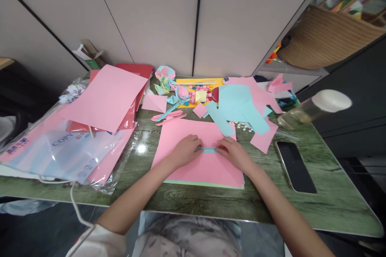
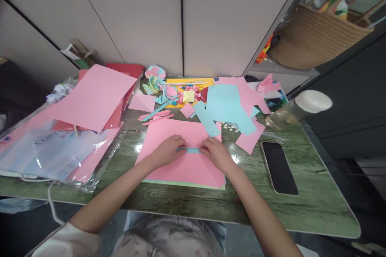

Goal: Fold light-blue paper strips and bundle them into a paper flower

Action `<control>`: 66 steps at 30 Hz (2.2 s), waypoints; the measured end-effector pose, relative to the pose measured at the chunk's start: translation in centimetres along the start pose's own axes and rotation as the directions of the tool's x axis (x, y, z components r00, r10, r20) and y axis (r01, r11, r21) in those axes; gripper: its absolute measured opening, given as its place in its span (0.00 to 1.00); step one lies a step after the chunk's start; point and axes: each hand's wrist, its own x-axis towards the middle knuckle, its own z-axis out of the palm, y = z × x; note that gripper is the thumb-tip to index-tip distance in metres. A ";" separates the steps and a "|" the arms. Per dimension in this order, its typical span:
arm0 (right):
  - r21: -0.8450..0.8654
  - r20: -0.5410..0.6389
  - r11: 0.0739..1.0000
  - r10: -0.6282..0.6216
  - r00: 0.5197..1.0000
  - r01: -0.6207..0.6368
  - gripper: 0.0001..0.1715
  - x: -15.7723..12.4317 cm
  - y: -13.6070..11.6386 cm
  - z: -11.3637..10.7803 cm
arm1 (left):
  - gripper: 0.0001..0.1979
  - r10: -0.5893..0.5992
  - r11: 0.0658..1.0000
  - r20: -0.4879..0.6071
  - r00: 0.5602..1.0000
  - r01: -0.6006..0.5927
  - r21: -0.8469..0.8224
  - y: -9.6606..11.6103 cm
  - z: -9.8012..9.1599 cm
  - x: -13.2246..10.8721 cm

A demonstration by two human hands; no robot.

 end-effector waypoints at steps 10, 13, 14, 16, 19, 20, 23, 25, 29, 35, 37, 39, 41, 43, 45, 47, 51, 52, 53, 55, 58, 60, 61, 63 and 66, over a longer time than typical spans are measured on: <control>-0.216 0.028 0.958 -0.187 0.982 0.188 0.09 1.0 -1.2 1.4 | 0.07 0.082 0.996 -0.017 0.996 -0.081 0.035 0.1 1.3 0.9; -0.216 0.021 0.957 -0.195 0.981 0.195 0.10 0.6 -0.9 1.4 | 0.09 0.124 0.986 -0.026 0.992 -0.120 0.112 -0.2 1.2 0.3; -0.191 0.003 0.966 -0.178 0.984 0.176 0.10 0.3 -0.9 1.2 | 0.10 0.131 0.982 -0.029 0.991 -0.125 0.139 -0.3 1.2 0.0; -0.100 -0.038 0.988 -0.126 0.991 0.121 0.11 -0.3 -0.9 0.5 | 0.11 0.135 0.976 -0.031 0.990 -0.128 0.179 -0.4 1.1 -0.4; 0.039 -0.071 0.997 -0.061 0.996 0.064 0.14 -1.1 -0.8 -0.3 | 0.10 0.140 0.968 -0.026 0.990 -0.132 0.211 -0.4 1.2 -0.6; 0.057 -0.072 0.997 -0.055 0.996 0.059 0.14 -1.2 -0.8 -0.4 | 0.10 0.145 0.965 -0.024 0.989 -0.136 0.225 -0.5 1.3 -0.7; 0.028 -0.066 0.997 -0.065 0.996 0.067 0.14 -1.2 -0.7 -0.3 | 0.11 0.174 0.942 -0.019 0.985 -0.160 0.294 -0.5 1.5 -0.8; -0.005 -0.058 0.998 -0.070 0.996 0.069 0.13 -1.0 -0.7 -0.2 | 0.12 0.194 0.927 -0.017 0.981 -0.178 0.331 -0.6 1.6 -0.9; 0.035 -0.050 0.998 -0.049 0.998 0.050 0.13 -0.8 -0.6 -0.5 | 0.13 0.187 0.936 -0.025 0.982 -0.170 0.309 -0.6 1.5 -1.0; 0.154 -0.008 0.987 -0.034 0.999 0.035 0.14 -1.1 0.1 -1.1 | 0.11 0.101 0.985 -0.050 0.994 -0.093 0.148 -0.4 1.0 -0.6; 0.156 -0.010 0.988 -0.021 1.000 0.022 0.13 -1.0 0.1 -1.0 | 0.11 0.083 0.993 -0.050 0.995 -0.078 0.086 -0.4 0.8 -0.4; 0.138 -0.008 0.990 -0.013 1.000 0.014 0.12 -0.9 0.0 -0.8 | 0.10 0.060 0.998 -0.048 0.997 -0.058 0.032 -0.4 0.8 -0.3; 0.107 -0.002 0.994 -0.015 1.000 0.015 0.10 -0.7 -0.2 -0.7 | 0.10 0.041 0.999 -0.039 0.998 -0.041 -0.012 -0.5 0.6 -0.2; 0.065 0.003 0.997 -0.030 1.000 0.030 0.10 -0.6 -0.3 -0.6 | 0.09 0.030 0.998 -0.034 0.999 -0.032 -0.054 -0.6 0.4 -0.3; 0.014 0.001 0.999 -0.044 0.999 0.044 0.09 -0.6 -0.4 -0.6 | 0.08 0.014 0.995 -0.046 0.999 -0.018 -0.098 -1.0 -0.1 -0.6; -0.031 -0.007 0.998 -0.054 0.998 0.054 0.09 -0.7 -0.5 -0.5 | 0.07 -0.026 0.989 -0.075 0.997 0.015 -0.147 -1.4 -0.6 -1.0; -0.073 -0.033 0.996 -0.062 0.998 0.059 0.09 -1.0 -0.5 -0.2 | 0.06 -0.130 0.954 -0.107 0.986 0.095 -0.283 -2.5 -1.8 -2.4; -0.078 -0.036 0.995 -0.061 0.997 0.058 0.09 -1.0 -0.5 -0.1 | 0.07 -0.142 0.944 -0.102 0.985 0.104 -0.314 -2.7 -2.0 -2.8; -0.083 -0.035 0.995 -0.060 0.998 0.056 0.09 -1.0 -0.5 -0.1 | 0.07 -0.149 0.936 -0.091 0.985 0.111 -0.335 -2.9 -2.2 -3.1; -0.094 -0.030 0.994 -0.055 0.998 0.052 0.09 -1.1 -0.6 -0.1 | 0.08 -0.165 0.929 -0.082 0.983 0.127 -0.346 -3.1 -2.5 -3.7; -0.117 -0.022 0.992 -0.059 0.998 0.056 0.09 -1.1 -0.7 -0.1 | 0.09 -0.169 0.942 -0.077 0.983 0.138 -0.307 -3.1 -2.6 -4.2; -0.137 -0.021 0.989 -0.065 0.998 0.062 0.10 -1.1 -0.8 -0.2 | 0.08 -0.150 0.959 -0.080 0.985 0.126 -0.256 -3.0 -2.5 -4.2; -0.148 -0.020 0.987 -0.066 0.998 0.062 0.10 -1.1 -0.8 -0.2 | 0.08 -0.139 0.968 -0.085 0.987 0.117 -0.223 -3.0 -2.4 -4.1; -0.169 -0.020 0.984 -0.064 0.998 0.060 0.10 -1.1 -0.8 -0.2 | 0.08 -0.119 0.983 -0.090 0.989 0.105 -0.152 -2.8 -2.3 -4.0; -0.195 -0.023 0.979 -0.070 0.997 0.064 0.10 -1.1 -0.9 -0.2 | 0.09 -0.097 0.994 -0.082 0.992 0.092 -0.064 -2.7 -1.9 -3.7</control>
